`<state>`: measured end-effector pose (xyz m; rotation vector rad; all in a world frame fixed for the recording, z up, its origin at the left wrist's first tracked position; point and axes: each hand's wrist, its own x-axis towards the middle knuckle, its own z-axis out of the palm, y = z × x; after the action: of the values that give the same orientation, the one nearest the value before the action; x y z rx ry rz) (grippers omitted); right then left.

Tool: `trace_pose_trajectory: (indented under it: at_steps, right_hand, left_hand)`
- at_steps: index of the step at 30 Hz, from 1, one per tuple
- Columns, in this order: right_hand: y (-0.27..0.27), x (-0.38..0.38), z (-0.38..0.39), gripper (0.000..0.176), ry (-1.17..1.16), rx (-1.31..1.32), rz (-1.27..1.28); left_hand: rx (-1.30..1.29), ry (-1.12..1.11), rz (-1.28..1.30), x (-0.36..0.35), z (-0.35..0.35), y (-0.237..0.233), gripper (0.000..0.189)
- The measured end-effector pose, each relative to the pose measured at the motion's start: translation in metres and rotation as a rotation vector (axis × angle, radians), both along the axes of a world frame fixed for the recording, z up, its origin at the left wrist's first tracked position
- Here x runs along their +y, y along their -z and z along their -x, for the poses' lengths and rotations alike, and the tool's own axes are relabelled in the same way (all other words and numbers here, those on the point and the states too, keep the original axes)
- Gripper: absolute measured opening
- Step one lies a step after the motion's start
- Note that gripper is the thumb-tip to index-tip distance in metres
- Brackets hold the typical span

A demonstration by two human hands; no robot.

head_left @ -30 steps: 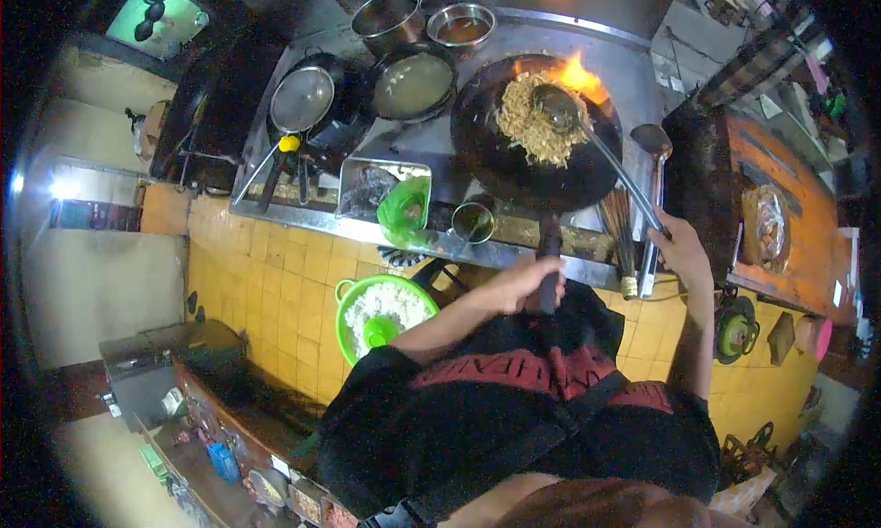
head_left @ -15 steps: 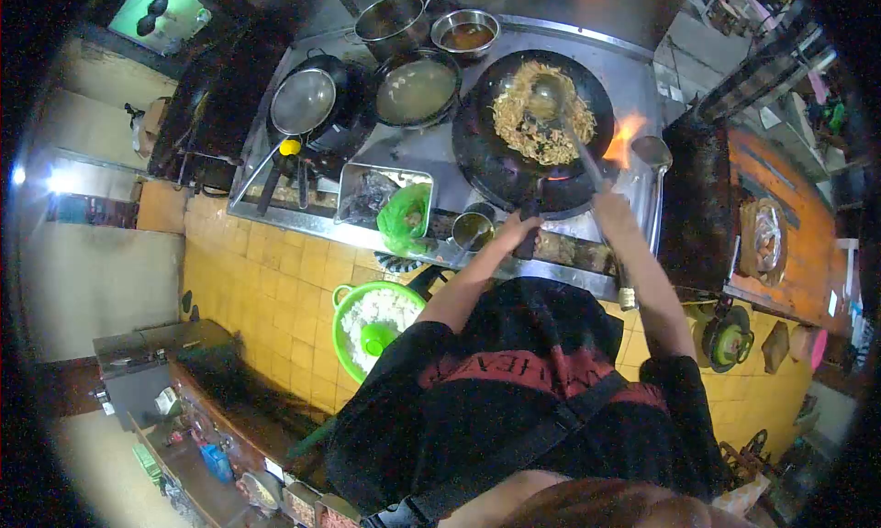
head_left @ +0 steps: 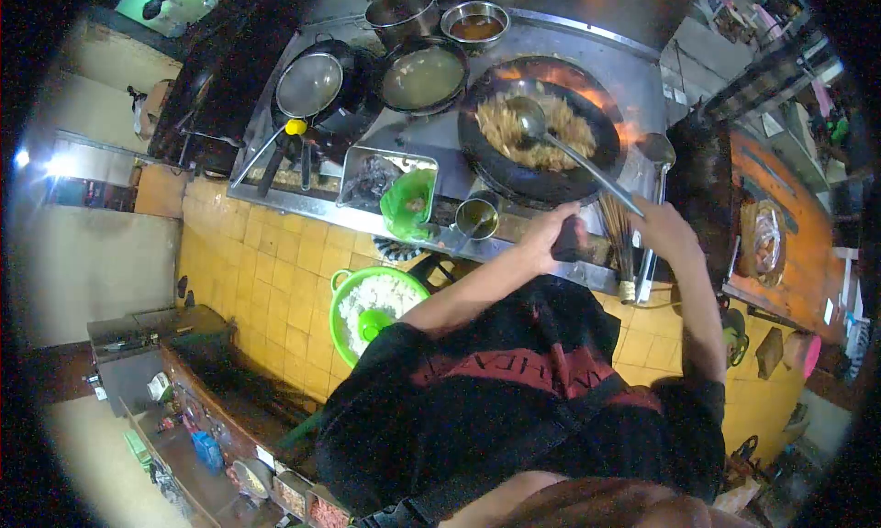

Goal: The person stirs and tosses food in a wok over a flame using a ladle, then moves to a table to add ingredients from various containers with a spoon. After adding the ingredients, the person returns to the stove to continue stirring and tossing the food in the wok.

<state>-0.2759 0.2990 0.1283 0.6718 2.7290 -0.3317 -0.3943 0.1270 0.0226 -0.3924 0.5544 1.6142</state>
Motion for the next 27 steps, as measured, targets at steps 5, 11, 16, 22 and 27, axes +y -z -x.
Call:
trace_pose_trajectory:
  at_steps: [5, 11, 16, 22, 27]
  right_hand:
    - [-0.029, -0.023, -0.038, 0.048, -0.049, -0.172, -0.237]
    - [-0.014, -0.04, -0.068, 0.058, -0.139, 0.036, -0.294]
    - [0.004, -0.047, -0.071, 0.059, 0.009, 0.012, -0.116]
    - [0.068, -0.019, -0.072, 0.059, 0.121, 0.093, -0.414]
    - [0.012, -0.034, -0.087, 0.052, 0.285, 0.302, -0.212]
  left_hand:
    - [-0.063, 0.308, -0.068, -0.025, 0.021, -0.048, 0.022]
    - [0.342, 0.275, 0.213, -0.039, -0.018, 0.002, 0.022]
    - [0.241, 0.373, 0.092, -0.038, -0.006, -0.037, 0.021]
    - [0.592, 0.302, 0.117, -0.056, -0.017, 0.002, 0.023]
    - [0.464, 0.388, 0.193, -0.057, -0.015, 0.001, 0.024]
